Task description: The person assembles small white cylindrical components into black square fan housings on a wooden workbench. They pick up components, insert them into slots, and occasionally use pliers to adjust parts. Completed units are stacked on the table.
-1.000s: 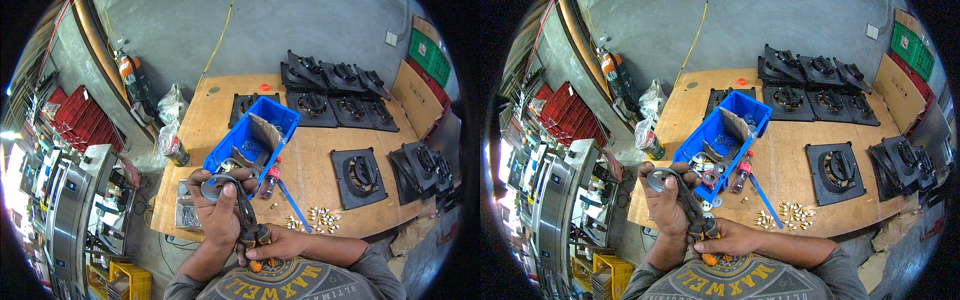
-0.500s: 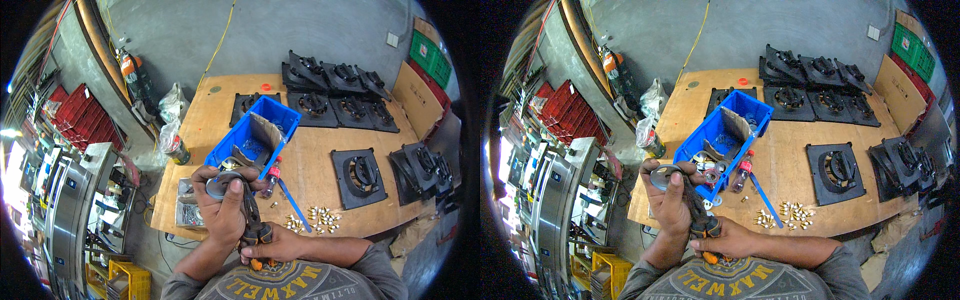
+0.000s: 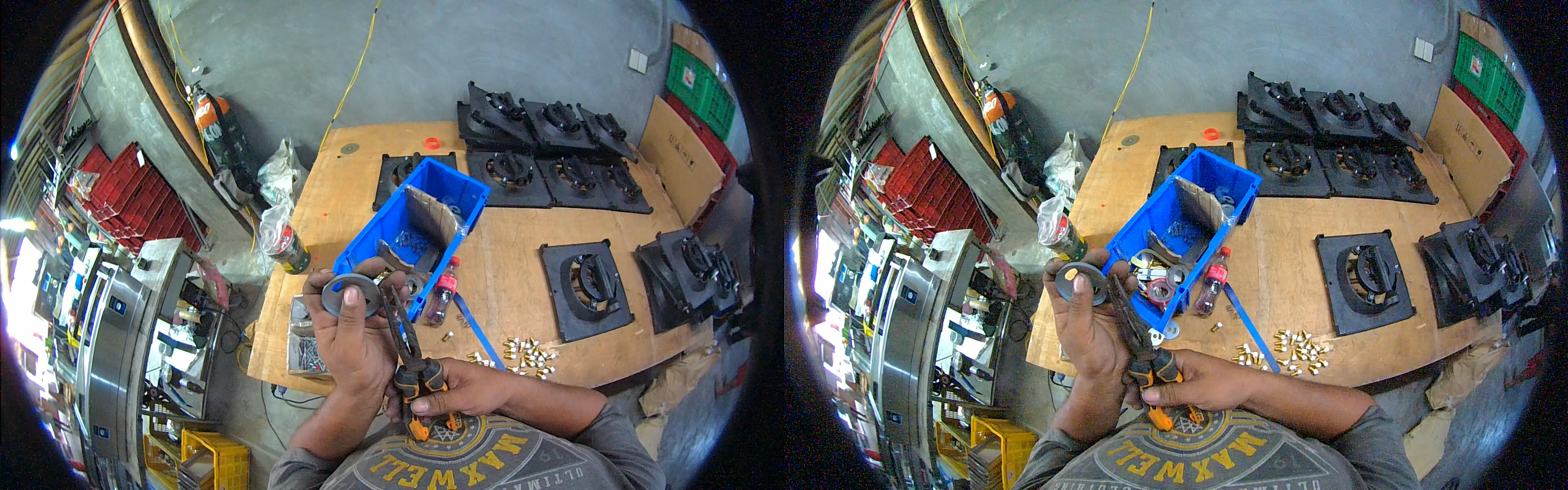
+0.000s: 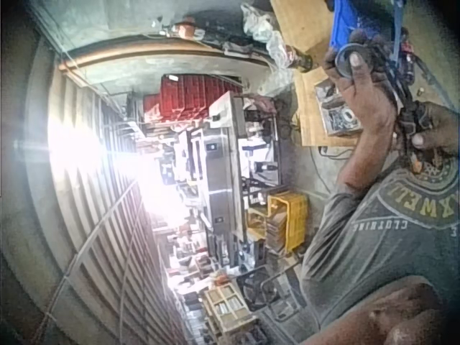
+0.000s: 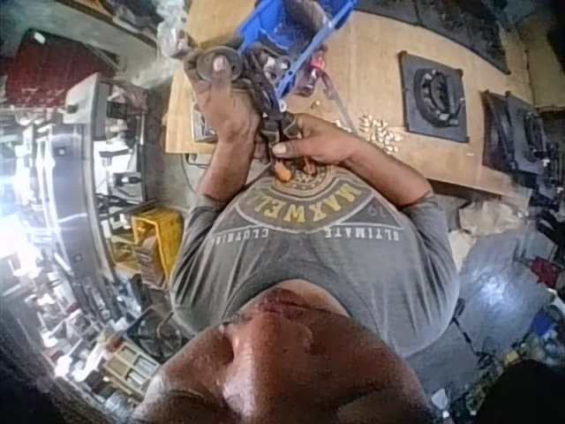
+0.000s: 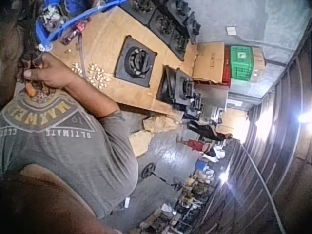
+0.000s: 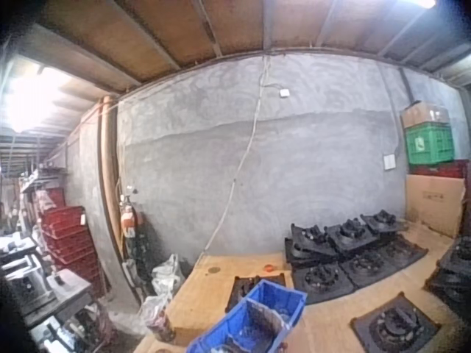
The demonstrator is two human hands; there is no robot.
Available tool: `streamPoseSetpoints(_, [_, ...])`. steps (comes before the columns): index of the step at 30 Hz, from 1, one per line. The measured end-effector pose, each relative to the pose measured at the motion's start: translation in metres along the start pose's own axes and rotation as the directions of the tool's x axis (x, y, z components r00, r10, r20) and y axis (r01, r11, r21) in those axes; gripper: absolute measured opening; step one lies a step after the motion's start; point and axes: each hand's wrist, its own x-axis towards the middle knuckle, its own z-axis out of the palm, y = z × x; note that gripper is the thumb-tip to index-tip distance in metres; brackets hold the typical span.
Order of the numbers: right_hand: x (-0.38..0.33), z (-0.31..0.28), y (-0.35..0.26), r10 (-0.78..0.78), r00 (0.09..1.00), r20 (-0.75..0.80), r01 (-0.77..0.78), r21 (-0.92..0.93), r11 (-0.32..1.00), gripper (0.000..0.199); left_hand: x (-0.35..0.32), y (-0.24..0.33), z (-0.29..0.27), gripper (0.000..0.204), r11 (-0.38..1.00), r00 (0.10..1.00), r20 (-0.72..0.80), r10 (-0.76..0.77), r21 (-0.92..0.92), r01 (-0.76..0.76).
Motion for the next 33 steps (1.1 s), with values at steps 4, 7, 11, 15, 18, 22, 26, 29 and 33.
streamPoseSetpoints(4, [0.004, 0.002, 0.006, -0.076, 0.996, -0.046, 0.073, -0.059, 0.996, 0.031, 0.001, -0.001, 0.000, 0.034, 1.000, 1.000, 0.026, -0.003, -0.013, 0.003])
streamPoseSetpoints(7, [0.004, 0.004, 0.006, -0.033, 0.995, -0.093, 0.029, -0.045, 0.999, 0.030, 0.001, -0.002, -0.004, 0.032, 0.999, 1.000, 0.015, 0.004, -0.048, -0.004])
streamPoseSetpoints(11, [0.005, 0.006, 0.004, 0.004, 0.992, -0.123, -0.014, -0.080, 0.997, 0.029, 0.003, -0.003, -0.005, 0.035, 0.999, 0.999, 0.013, 0.032, -0.037, -0.031])
streamPoseSetpoints(15, [0.004, 0.009, -0.002, 0.002, 0.993, -0.118, -0.012, -0.089, 0.996, 0.030, 0.004, -0.001, -0.003, 0.034, 0.999, 1.000, -0.006, 0.031, -0.017, -0.031])
streamPoseSetpoints(18, [0.005, 0.009, -0.002, -0.019, 0.994, -0.103, 0.010, -0.087, 0.996, 0.031, 0.004, -0.001, -0.003, 0.033, 0.999, 1.000, 0.004, 0.029, -0.031, -0.029])
streamPoseSetpoints(22, [0.005, 0.009, -0.001, -0.020, 0.994, -0.104, 0.014, -0.057, 0.998, 0.031, 0.003, -0.002, -0.003, 0.033, 0.998, 0.999, 0.021, 0.046, -0.038, -0.045])
streamPoseSetpoints(26, [0.006, 0.008, 0.003, -0.042, 0.993, -0.111, 0.036, -0.048, 0.998, 0.032, 0.002, -0.004, -0.006, 0.033, 0.995, 0.997, 0.052, 0.057, -0.083, -0.053])
streamPoseSetpoints(29, [0.006, 0.010, 0.004, -0.044, 0.990, -0.137, 0.037, -0.056, 0.998, 0.034, 0.002, -0.004, -0.006, 0.032, 0.993, 0.997, 0.056, 0.061, -0.106, -0.054])
streamPoseSetpoints(33, [0.007, 0.011, 0.004, -0.046, 0.988, -0.146, 0.036, -0.070, 0.997, 0.036, 0.002, -0.006, -0.005, 0.031, 0.991, 0.997, 0.039, 0.061, -0.123, -0.056])
